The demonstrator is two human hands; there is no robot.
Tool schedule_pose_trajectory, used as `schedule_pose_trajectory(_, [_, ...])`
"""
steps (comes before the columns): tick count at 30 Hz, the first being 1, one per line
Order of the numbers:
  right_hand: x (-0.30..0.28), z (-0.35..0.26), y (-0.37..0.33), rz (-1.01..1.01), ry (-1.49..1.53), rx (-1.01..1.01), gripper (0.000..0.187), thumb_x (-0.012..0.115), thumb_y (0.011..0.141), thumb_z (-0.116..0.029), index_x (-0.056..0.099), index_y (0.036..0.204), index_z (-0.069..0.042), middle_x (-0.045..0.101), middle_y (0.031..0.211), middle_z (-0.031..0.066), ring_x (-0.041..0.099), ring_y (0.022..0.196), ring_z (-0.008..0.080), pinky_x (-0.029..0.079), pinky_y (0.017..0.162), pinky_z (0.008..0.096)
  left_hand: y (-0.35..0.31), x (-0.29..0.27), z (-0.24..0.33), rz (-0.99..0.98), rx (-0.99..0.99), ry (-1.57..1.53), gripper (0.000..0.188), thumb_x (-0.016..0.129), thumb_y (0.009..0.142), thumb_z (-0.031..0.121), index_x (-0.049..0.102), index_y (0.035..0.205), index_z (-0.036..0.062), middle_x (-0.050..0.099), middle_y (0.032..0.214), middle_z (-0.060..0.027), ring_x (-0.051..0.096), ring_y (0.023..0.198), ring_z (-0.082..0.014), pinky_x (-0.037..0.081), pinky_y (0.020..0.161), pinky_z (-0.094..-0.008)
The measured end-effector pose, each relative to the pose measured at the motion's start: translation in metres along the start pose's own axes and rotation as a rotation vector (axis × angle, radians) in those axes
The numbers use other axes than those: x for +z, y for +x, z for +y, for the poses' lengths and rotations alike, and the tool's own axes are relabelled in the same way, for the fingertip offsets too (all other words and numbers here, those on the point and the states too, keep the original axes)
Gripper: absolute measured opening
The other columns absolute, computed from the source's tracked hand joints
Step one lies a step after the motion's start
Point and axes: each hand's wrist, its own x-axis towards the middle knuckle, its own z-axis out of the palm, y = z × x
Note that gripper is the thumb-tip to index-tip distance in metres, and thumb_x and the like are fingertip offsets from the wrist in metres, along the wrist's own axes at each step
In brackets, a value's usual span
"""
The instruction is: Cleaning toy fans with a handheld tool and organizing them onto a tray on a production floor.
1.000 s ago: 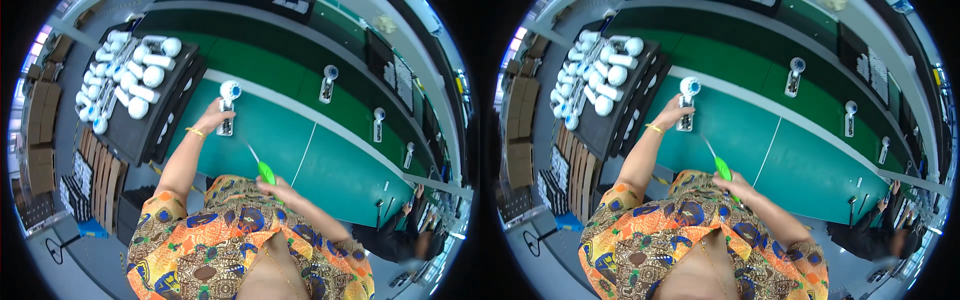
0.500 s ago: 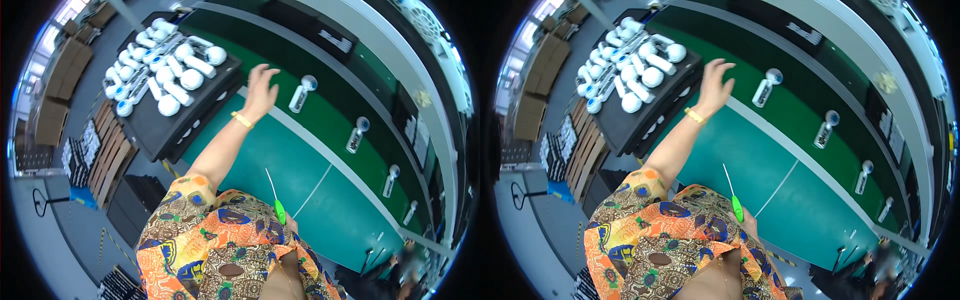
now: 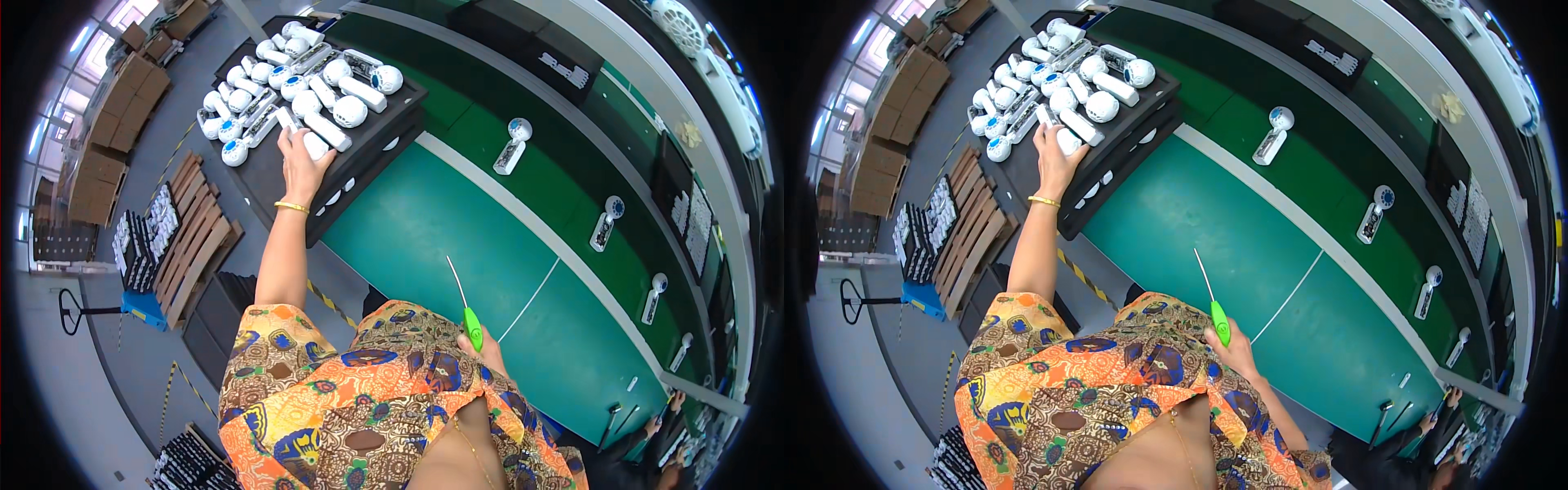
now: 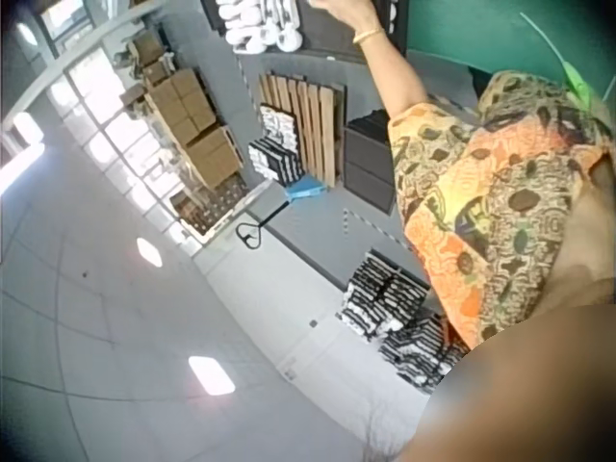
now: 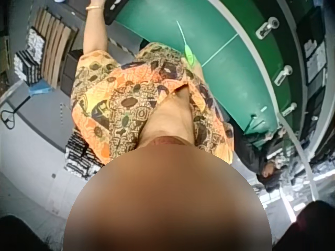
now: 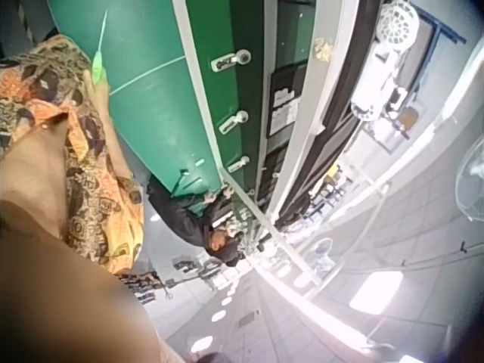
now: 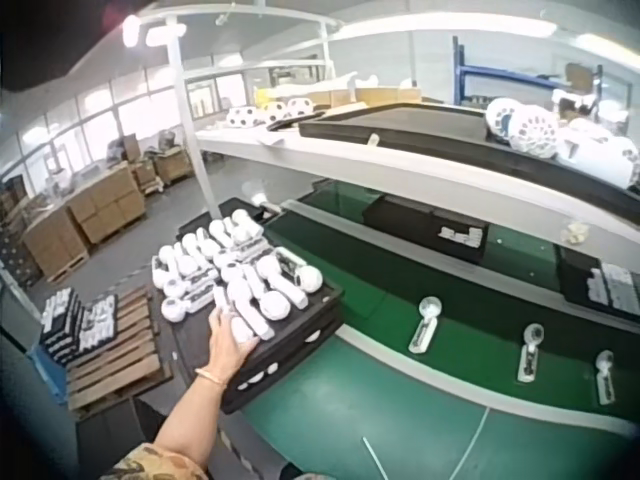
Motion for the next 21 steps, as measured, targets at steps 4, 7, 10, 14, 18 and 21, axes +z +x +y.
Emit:
schedule_pose_trajectory(4, [-0.002, -0.016, 0.011, 0.057, -0.002, 0.015, 0.048, 0.058, 0.088, -0.039, 0.049, 0.116, -0.001, 0.062, 0.079, 0.0169, 0.063, 0.075, 0.0304, 0.048, 0.067, 0.0400, -0.009, -0.030, 0.015, 0.129, 0.219, 0.032, 0.056, 0.074, 0.071, 0.023, 0.048, 0.117, 0.0037, 0.048, 0.118, -0.0188, 0.053, 0.107, -0.0362, 0.045, 0.089, -0.0398])
schedule_pose_trajectory(7, [0.003, -0.037, 0.007, -0.033, -0.047, 0.002, 0.048, 0.056, 0.089, -0.040, 0.048, 0.117, -0.002, 0.059, 0.076, 0.0156, 0.061, 0.070, 0.0241, 0.047, 0.064, 0.0378, -0.033, -0.106, 0.048, -0.117, 0.066, -0.333, 0.056, 0.071, 0.074, 0.021, 0.045, 0.121, 0.0055, 0.054, 0.109, -0.0133, 0.059, 0.097, -0.0277, 0.048, 0.084, -0.0352])
schedule_pose_trajectory(10, [0.006, -0.067, 0.013, -0.100, 0.008, -0.145, 0.047, 0.056, 0.088, -0.041, 0.050, 0.112, -0.002, 0.058, 0.072, 0.0146, 0.061, 0.064, 0.0255, 0.046, 0.060, 0.0384, -0.058, -0.115, 0.033, -0.288, -0.111, -0.716, 0.055, 0.068, 0.076, 0.022, 0.043, 0.122, 0.0060, 0.057, 0.103, -0.0101, 0.060, 0.095, -0.0234, 0.049, 0.082, -0.0327])
schedule_pose_trajectory(14, [0.001, -0.091, 0.034, -0.292, -0.012, -0.083, 0.045, 0.057, 0.088, -0.042, 0.052, 0.108, -0.002, 0.059, 0.075, 0.0139, 0.060, 0.067, 0.0240, 0.046, 0.061, 0.0374, -0.095, -0.058, 0.022, -0.512, -0.322, -1.258, 0.053, 0.061, 0.083, 0.042, 0.045, 0.120, 0.0072, 0.061, 0.099, -0.0116, 0.062, 0.088, -0.0221, 0.050, 0.081, -0.0367])
schedule_pose_trajectory(18, [0.004, -0.090, 0.041, -0.361, -0.003, -0.108, 0.045, 0.056, 0.088, -0.043, 0.052, 0.108, -0.003, 0.057, 0.074, 0.0079, 0.055, 0.065, 0.0197, 0.045, 0.060, 0.0343, -0.149, -0.015, 0.016, -0.453, -0.631, -1.420, 0.052, 0.056, 0.085, 0.048, 0.047, 0.117, 0.0069, 0.062, 0.093, -0.0137, 0.062, 0.084, -0.0229, 0.052, 0.079, -0.0366])
schedule_pose_trajectory(21, [0.002, -0.101, 0.052, -0.478, 0.088, -0.093, 0.054, 0.050, 0.089, -0.049, 0.051, 0.105, 0.002, 0.058, 0.084, 0.0190, 0.058, 0.080, 0.0297, 0.044, 0.073, 0.0415, -0.164, 0.006, -0.002, -0.545, -0.933, -1.532, 0.049, 0.050, 0.088, 0.051, 0.048, 0.113, 0.0083, 0.063, 0.090, -0.0147, 0.062, 0.078, -0.0230, 0.053, 0.073, -0.0379])
